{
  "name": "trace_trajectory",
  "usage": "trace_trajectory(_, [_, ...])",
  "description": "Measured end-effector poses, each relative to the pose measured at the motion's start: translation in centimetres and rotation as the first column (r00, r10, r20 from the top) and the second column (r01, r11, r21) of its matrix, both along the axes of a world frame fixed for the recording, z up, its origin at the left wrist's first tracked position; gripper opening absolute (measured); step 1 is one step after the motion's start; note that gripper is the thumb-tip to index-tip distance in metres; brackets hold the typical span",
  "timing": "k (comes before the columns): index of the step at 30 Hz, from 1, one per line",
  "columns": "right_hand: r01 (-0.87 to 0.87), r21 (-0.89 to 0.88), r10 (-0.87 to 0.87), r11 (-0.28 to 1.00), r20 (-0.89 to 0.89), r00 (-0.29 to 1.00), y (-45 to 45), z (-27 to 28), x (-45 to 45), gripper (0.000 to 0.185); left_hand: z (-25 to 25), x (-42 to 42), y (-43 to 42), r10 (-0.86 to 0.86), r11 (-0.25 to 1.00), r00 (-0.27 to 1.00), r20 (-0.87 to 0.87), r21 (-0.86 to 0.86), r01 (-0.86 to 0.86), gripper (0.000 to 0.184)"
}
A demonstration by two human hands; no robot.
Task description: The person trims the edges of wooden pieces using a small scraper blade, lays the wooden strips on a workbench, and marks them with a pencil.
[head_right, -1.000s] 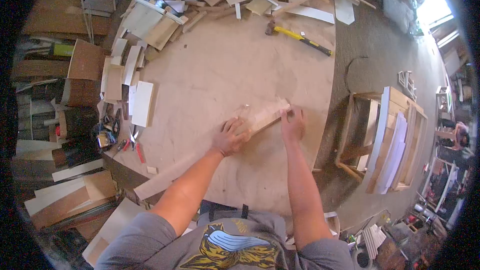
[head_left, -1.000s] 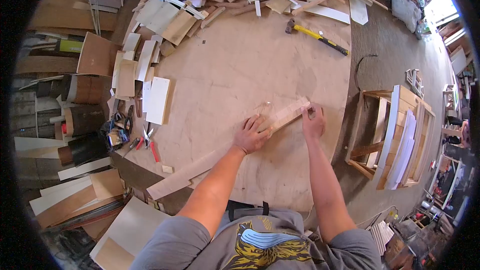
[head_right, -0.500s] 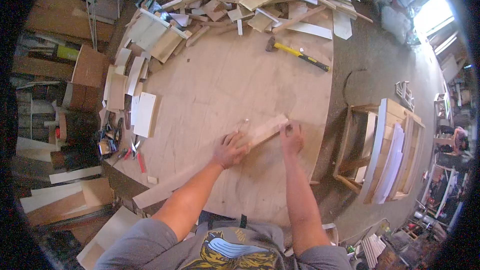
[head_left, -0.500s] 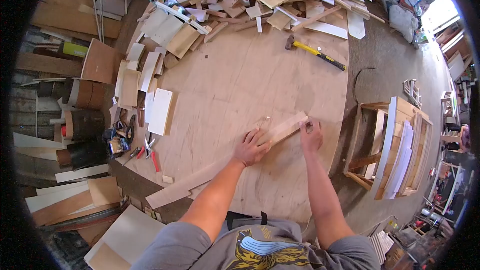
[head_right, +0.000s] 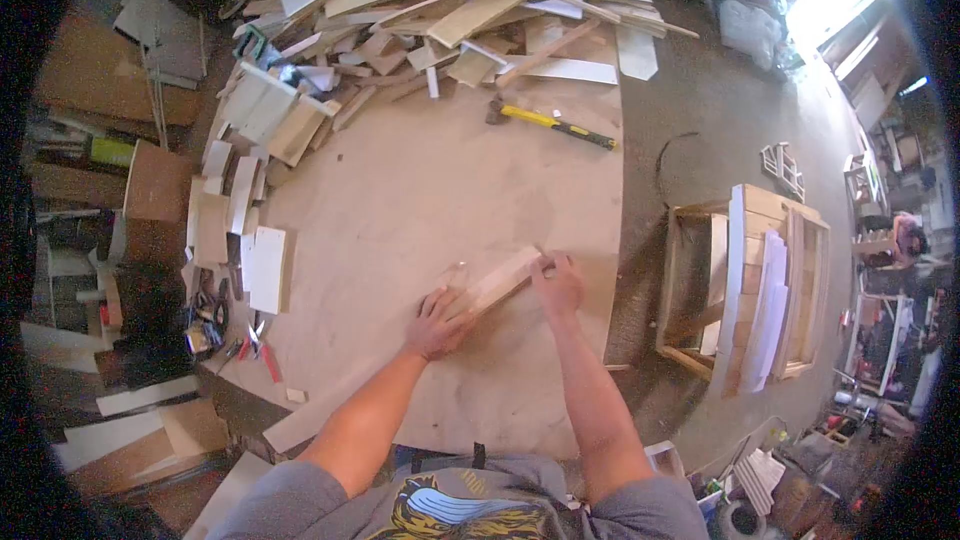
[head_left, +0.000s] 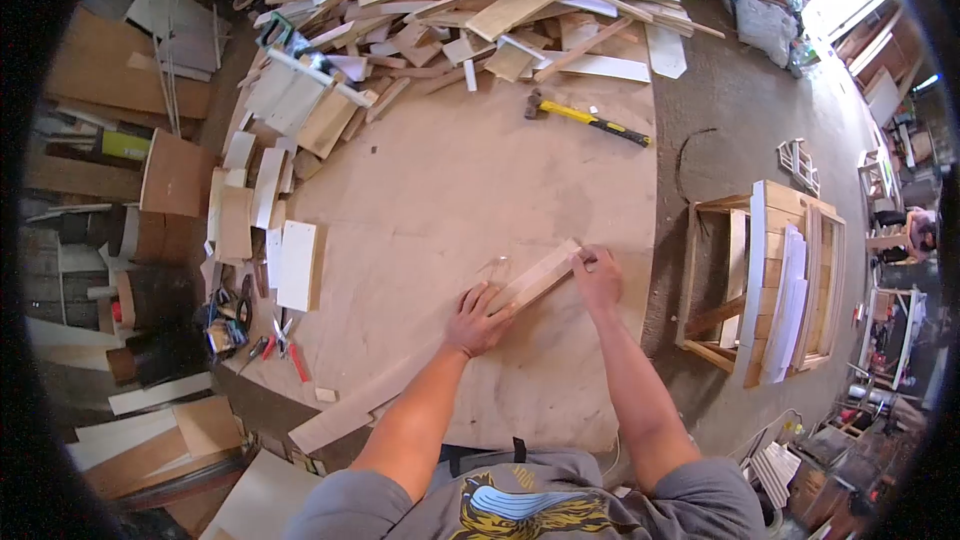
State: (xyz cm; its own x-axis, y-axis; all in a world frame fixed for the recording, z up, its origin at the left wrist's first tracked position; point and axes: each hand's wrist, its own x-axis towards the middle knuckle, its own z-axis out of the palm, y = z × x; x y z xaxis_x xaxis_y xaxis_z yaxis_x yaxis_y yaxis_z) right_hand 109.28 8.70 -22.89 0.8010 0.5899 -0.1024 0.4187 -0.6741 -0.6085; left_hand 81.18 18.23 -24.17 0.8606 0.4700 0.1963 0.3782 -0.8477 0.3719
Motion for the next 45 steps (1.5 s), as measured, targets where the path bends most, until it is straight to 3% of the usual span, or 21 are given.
trace_trajectory(2, [-0.006, 0.004, 0.005, 1.000, 0.088, 0.996, 0.8, 0.3, 0.9, 0.036, 0.1, 0.0, -0.1, -0.002, 1.000, 1.000, -0.021, -0.008, 0.002, 0.039])
trace_trajectory(5, [0.019, -0.001, -0.019, 1.000, 0.019, 1.000, 3.0, 2.9, 2.3, 0.034, 0.7, 0.0, 0.1, -0.016, 1.000, 0.997, -0.082, -0.024, 0.014, 0.038])
trace_trajectory(11, [-0.094, 0.170, 0.066, 0.981, 0.160, 0.985, 9.1, 2.3, 9.2, 0.032, 0.7, -0.4, 0.5, -0.051, 0.999, 0.982, -0.183, -0.025, 0.047, 0.027])
trace_trajectory(17, [-0.089, 0.314, 0.019, 0.945, 0.221, 0.975, 17.2, 3.4, 17.3, 0.028, 0.5, -0.5, 0.5, -0.049, 0.999, 0.992, -0.120, 0.001, 0.049, 0.026])
trace_trajectory(21, [0.000, 0.423, -0.036, 0.906, 0.077, 0.996, 22.6, 2.1, 23.8, 0.030, -1.0, -1.7, 0.6, -0.088, 0.995, 0.984, -0.155, 0.033, 0.094, 0.022])
trace_trajectory(24, [0.094, 0.546, -0.083, 0.833, -0.046, 0.996, 26.7, 2.7, 29.3, 0.032, -0.3, -0.6, 0.7, -0.062, 0.994, 0.997, -0.050, 0.089, 0.066, 0.024])
trace_trajectory(27, [0.224, 0.505, -0.147, 0.833, -0.188, 0.971, 30.8, 3.5, 36.4, 0.044, -0.9, -0.9, 0.3, -0.072, 0.997, 0.995, -0.071, 0.034, 0.074, 0.027])
trace_trajectory(29, [0.213, 0.617, -0.250, 0.758, -0.027, 0.968, 33.9, 1.4, 40.9, 0.051, -1.7, -1.9, 0.0, -0.112, 0.992, 0.988, -0.102, -0.065, 0.106, 0.036])
trace_trajectory(31, [0.134, 0.530, -0.263, 0.837, 0.175, 0.949, 34.7, 2.5, 42.5, 0.067, -1.9, -2.3, -0.1, -0.102, 0.991, 0.989, -0.104, -0.099, 0.092, 0.033])
trace_trajectory(34, [-0.059, 0.163, 0.014, 0.985, 0.264, 0.964, 34.3, 4.9, 42.9, 0.072, -2.3, -2.5, -0.4, -0.109, 0.990, 0.991, -0.077, -0.102, 0.101, 0.031])
trace_trajectory(38, [-0.008, 0.019, 0.001, 1.000, 0.363, 0.932, 33.0, 6.8, 40.5, 0.046, -1.2, -2.1, -0.3, -0.084, 0.986, 0.994, -0.064, -0.147, 0.074, 0.031])
trace_trajectory(41, [-0.010, 0.046, -0.012, 0.999, 0.450, 0.893, 32.0, 6.4, 39.6, 0.026, -1.6, -2.2, -0.3, -0.092, 0.992, 0.993, -0.078, -0.094, 0.084, 0.033])
trace_trajectory(45, [-0.015, 0.042, -0.005, 0.999, 0.426, 0.905, 30.8, 6.7, 39.0, 0.019, -2.2, -2.1, -0.3, -0.068, 0.997, 0.996, -0.065, 0.027, 0.070, 0.035])
